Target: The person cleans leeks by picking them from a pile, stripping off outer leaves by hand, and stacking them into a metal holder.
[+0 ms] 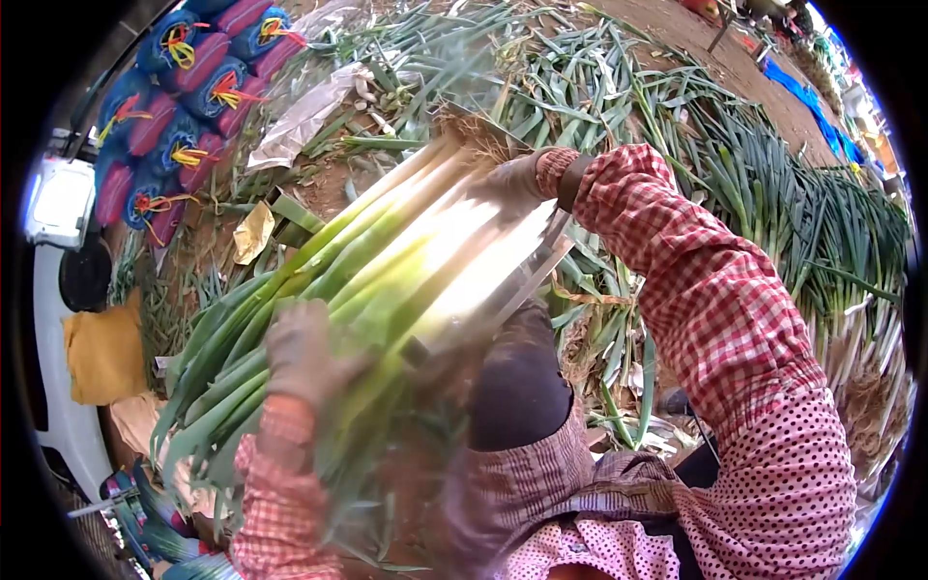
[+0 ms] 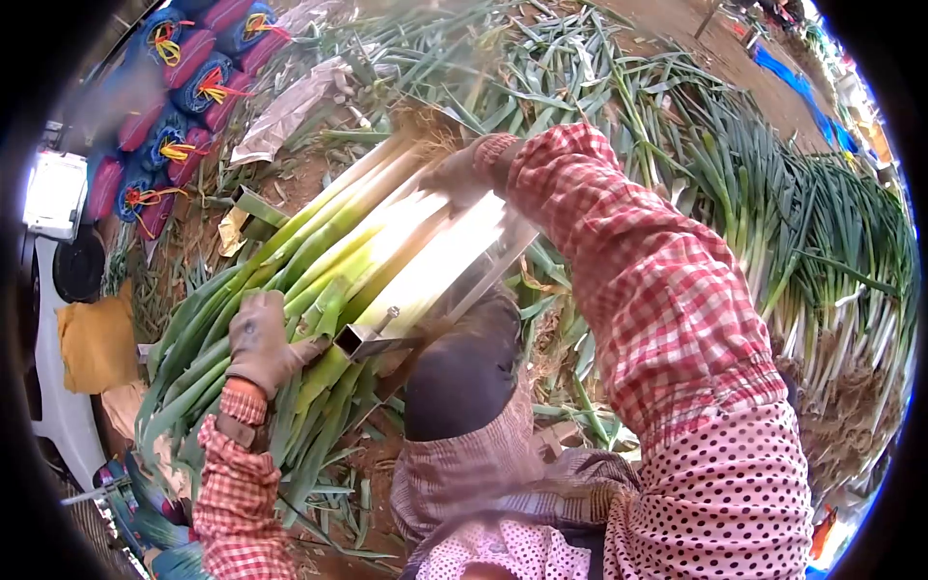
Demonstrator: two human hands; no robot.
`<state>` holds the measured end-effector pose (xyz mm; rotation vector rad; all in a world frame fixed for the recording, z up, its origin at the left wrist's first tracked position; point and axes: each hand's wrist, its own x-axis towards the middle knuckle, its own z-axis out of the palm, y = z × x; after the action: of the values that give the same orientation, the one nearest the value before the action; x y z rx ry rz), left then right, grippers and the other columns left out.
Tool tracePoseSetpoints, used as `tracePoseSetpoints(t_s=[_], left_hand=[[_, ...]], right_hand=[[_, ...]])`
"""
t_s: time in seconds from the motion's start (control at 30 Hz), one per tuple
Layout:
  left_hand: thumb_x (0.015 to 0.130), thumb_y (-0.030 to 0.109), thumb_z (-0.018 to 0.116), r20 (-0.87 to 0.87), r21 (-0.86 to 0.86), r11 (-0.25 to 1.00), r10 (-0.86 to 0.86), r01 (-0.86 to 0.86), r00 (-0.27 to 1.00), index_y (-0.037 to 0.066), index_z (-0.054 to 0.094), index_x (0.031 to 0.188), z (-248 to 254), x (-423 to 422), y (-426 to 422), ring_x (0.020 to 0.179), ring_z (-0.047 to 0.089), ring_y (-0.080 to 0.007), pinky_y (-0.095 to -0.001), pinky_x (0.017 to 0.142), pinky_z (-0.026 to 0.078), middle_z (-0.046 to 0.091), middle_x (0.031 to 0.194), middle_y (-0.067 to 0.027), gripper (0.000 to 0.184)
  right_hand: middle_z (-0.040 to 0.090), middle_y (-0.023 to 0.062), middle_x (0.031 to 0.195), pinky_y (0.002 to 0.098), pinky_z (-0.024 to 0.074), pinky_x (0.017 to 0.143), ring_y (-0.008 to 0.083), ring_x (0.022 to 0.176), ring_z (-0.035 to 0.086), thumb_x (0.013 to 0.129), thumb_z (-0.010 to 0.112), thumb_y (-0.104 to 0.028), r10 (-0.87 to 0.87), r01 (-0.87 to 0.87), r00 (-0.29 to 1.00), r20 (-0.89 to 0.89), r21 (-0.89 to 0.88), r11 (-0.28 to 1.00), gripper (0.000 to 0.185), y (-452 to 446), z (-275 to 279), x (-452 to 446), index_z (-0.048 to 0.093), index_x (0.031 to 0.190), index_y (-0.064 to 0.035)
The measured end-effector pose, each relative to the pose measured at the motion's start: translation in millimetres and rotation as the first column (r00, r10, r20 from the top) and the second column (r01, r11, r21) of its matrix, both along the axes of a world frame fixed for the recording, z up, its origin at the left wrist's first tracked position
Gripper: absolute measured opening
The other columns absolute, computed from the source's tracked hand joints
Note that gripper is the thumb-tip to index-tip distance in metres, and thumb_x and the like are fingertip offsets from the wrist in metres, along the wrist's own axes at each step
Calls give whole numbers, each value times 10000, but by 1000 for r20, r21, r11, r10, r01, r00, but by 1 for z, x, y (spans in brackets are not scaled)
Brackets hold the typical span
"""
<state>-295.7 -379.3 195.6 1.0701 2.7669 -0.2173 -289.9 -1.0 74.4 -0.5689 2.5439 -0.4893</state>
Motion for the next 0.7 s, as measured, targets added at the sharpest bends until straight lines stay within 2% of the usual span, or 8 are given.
tracePoseSetpoints(t_s=[0.2, 0.27, 0.33, 0.37, 0.5, 0.6, 0.63, 0.7], left_hand=[[661, 492, 832, 76, 5, 1000, 10, -11, 997, 22, 576, 997, -7, 11, 2, 1025, 584, -371, -446, 870, 481, 606, 1044, -200, 632], [689, 495, 815, 150, -16, 999, 44, -42, 988, 22, 584, 1015, -10, 6, 4, 1032, 585, -372, -443, 867, 486, 607, 1054, -196, 619], [704, 513, 801, 186, -58, 995, 90, -80, 978, 18, 587, 1022, -16, -5, 7, 1038, 585, -370, -439, 874, 484, 606, 1060, -198, 626], [715, 562, 776, 177, -77, 993, 98, -85, 979, 12, 588, 1032, -12, -2, 10, 1047, 582, -373, -440, 883, 481, 605, 1053, -200, 662], [728, 593, 745, 104, -60, 998, 5, 1, 995, 12, 580, 1016, -22, -1, 2, 1011, 579, -379, -465, 863, 476, 602, 1029, -202, 669], [743, 583, 730, 74, -48, 999, 4, 0, 997, 13, 577, 1019, -21, 5, 2, 1005, 578, -383, -469, 856, 477, 600, 1025, -207, 652], [760, 564, 716, 65, -48, 999, 5, -2, 998, 17, 578, 1016, -19, 7, 4, 1020, 578, -383, -476, 871, 464, 607, 1034, -207, 619], [780, 567, 701, 58, -126, 992, 18, -10, 998, 17, 578, 1023, -8, 7, 12, 1036, 577, -379, -479, 889, 452, 611, 1047, -208, 614]], right_hand=[[659, 156, 1144, 401, 492, 948, 286, 1030, 621, 829, 687, -246, 119, -120, 992, 32, 55, 991, 493, 23, -8, -12, 583, 1261, -31], [677, 136, 1134, 382, 478, 957, 256, 1012, 617, 829, 680, -222, -67, 97, 976, 208, -135, 986, 488, 21, 13, -3, 599, 1271, -31], [673, 128, 1186, 357, 449, 994, 230, 1066, 609, 835, 673, -194, -84, 294, 869, 487, -372, 881, 485, 22, 33, -4, 608, 1287, -29], [664, 108, 1234, 336, 424, 1020, 214, 1109, 605, 834, 673, -172, -193, 412, 828, 527, -338, 846, 487, 18, 41, -1, 613, 1297, -35], [695, 125, 1128, 384, 493, 945, 277, 1017, 642, 978, 531, -223, 105, -99, 994, 30, -161, 982, 301, 6, 35, -9, 663, 1165, -28], [698, 113, 996, 404, 518, 880, 272, 899, 655, 961, 525, -198, 69, -69, 998, 6, -32, 997, 251, -12, 17, -21, 675, 1075, -33], [700, 121, 925, 394, 511, 816, 276, 827, 649, 987, 524, -279, 184, -179, 967, -178, 43, 983, 289, -11, 10, -22, 706, 1017, -56], [702, 110, 953, 395, 512, 821, 257, 833, 649, 990, 502, -363, 30, -12, 993, -110, 162, 987, 369, -18, 36, -10, 706, 1036, -59]])
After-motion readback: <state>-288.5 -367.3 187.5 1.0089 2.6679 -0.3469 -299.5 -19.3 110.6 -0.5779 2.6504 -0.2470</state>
